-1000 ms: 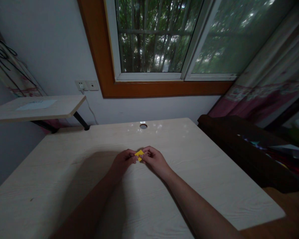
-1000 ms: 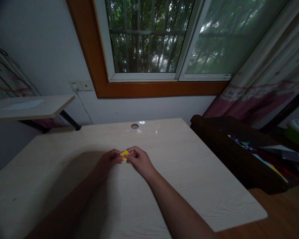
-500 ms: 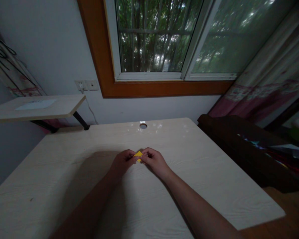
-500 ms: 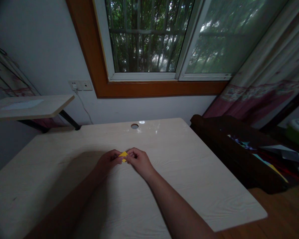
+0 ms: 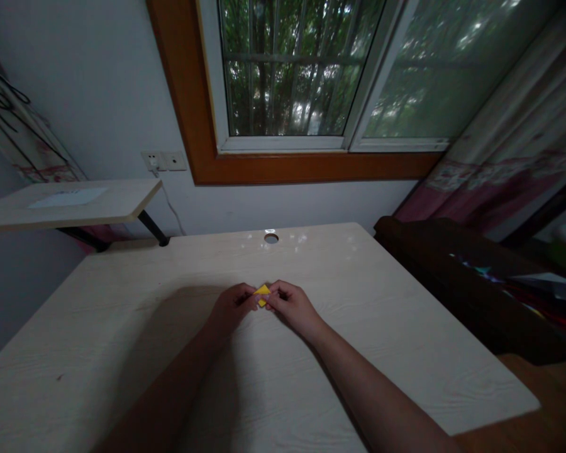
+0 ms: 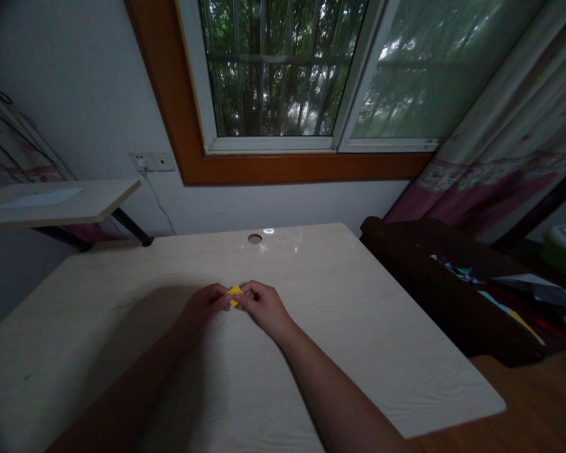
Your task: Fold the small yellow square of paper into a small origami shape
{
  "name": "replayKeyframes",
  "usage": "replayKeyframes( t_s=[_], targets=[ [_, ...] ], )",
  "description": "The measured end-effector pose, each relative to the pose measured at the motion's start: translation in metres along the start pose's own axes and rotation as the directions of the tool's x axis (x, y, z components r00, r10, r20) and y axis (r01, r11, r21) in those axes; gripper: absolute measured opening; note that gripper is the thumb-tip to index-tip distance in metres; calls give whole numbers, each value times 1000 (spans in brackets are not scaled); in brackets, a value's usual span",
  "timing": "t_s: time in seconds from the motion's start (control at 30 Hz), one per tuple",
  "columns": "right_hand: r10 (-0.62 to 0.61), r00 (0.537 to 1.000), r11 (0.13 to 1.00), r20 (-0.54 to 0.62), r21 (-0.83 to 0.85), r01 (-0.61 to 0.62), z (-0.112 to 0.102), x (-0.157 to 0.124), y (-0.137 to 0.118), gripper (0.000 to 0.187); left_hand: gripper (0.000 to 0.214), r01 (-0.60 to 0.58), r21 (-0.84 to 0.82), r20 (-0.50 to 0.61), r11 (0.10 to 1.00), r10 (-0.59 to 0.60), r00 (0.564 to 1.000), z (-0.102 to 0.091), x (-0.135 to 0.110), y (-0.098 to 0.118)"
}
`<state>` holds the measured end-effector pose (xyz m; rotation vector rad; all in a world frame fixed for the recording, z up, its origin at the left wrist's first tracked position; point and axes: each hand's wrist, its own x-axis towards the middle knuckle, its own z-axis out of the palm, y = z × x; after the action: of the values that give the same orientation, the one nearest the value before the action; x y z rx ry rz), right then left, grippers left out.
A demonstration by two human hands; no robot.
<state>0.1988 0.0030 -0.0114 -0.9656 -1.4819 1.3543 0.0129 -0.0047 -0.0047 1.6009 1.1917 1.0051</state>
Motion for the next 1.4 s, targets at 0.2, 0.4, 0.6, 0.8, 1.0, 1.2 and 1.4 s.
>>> replayKeyframes(
  t_s=[0.2,0.4,0.6,0.8,1.0,1.2,1.4],
  targets=[
    [-13,1000,999,0,-50,13,1,0,-3,26,25,-6,20,1,1000,6,1000,-1,0,-3],
    [-15,1000,997,11,-78,16,0,-1,-1,27,26,-13,-14,-18,1000,12,1000,-1,1,-3],
    [-60,998,992,-34,-115,56,0,-1,1,25,27,35,-63,-50,997,-38,998,0,2,-3],
    [-161,983,968,-85,-210,140,-2,-1,-3,20,28,59,-100,-52,993,-65,997,0,1,-1],
    [-271,954,923,-130,-318,219,-3,-2,-7,13,26,40,-125,-40,991,-45,998,1,1,4],
    [-298,935,930,-193,-280,238,-1,0,-1,25,26,57,-151,-37,987,-64,997,1,0,4],
    [-439,896,857,-63,-328,397,1,-3,-12,9,28,62,-162,-39,985,-69,997,1,-1,6]
  ],
)
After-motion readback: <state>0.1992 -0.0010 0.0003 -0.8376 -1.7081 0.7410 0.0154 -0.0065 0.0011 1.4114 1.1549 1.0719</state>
